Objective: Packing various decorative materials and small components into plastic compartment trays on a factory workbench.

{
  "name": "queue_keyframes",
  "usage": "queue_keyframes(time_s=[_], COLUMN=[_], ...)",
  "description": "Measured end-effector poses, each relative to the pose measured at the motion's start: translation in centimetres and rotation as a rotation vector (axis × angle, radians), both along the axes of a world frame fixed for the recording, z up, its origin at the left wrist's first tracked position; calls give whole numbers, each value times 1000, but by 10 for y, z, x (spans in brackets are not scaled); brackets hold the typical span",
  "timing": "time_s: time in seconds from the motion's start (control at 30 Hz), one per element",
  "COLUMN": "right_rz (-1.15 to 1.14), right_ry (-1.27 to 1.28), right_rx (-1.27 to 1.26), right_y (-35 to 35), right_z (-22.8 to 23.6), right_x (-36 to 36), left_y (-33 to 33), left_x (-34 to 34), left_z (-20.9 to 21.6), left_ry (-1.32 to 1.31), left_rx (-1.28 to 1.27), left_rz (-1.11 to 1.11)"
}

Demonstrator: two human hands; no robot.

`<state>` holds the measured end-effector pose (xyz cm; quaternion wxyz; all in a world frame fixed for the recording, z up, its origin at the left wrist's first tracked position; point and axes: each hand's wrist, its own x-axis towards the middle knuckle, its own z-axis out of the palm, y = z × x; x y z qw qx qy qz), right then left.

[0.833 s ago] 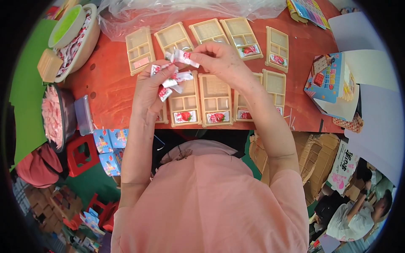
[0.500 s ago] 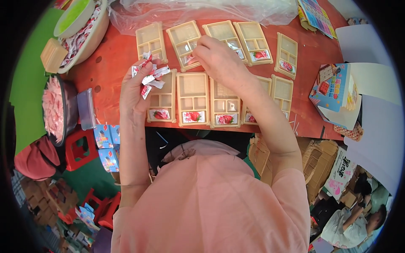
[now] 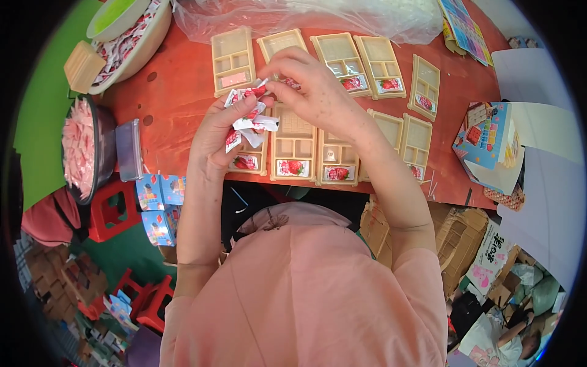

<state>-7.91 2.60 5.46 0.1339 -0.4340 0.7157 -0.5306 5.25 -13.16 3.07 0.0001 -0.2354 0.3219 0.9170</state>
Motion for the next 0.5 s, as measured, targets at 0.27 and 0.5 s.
queue_keyframes(time_s=[0.27, 0.5], right_rz=[-36, -32], right_ry=[-557, -131], right_rx=[58, 270], right_y=[-9, -63], right_z=[-2, -28], right_x=[-15, -10], left_y=[-28, -61], left_x=[21, 40], left_z=[-3, -7], left_ry=[-2, 39], left_rx=[10, -25], left_rz=[83, 193])
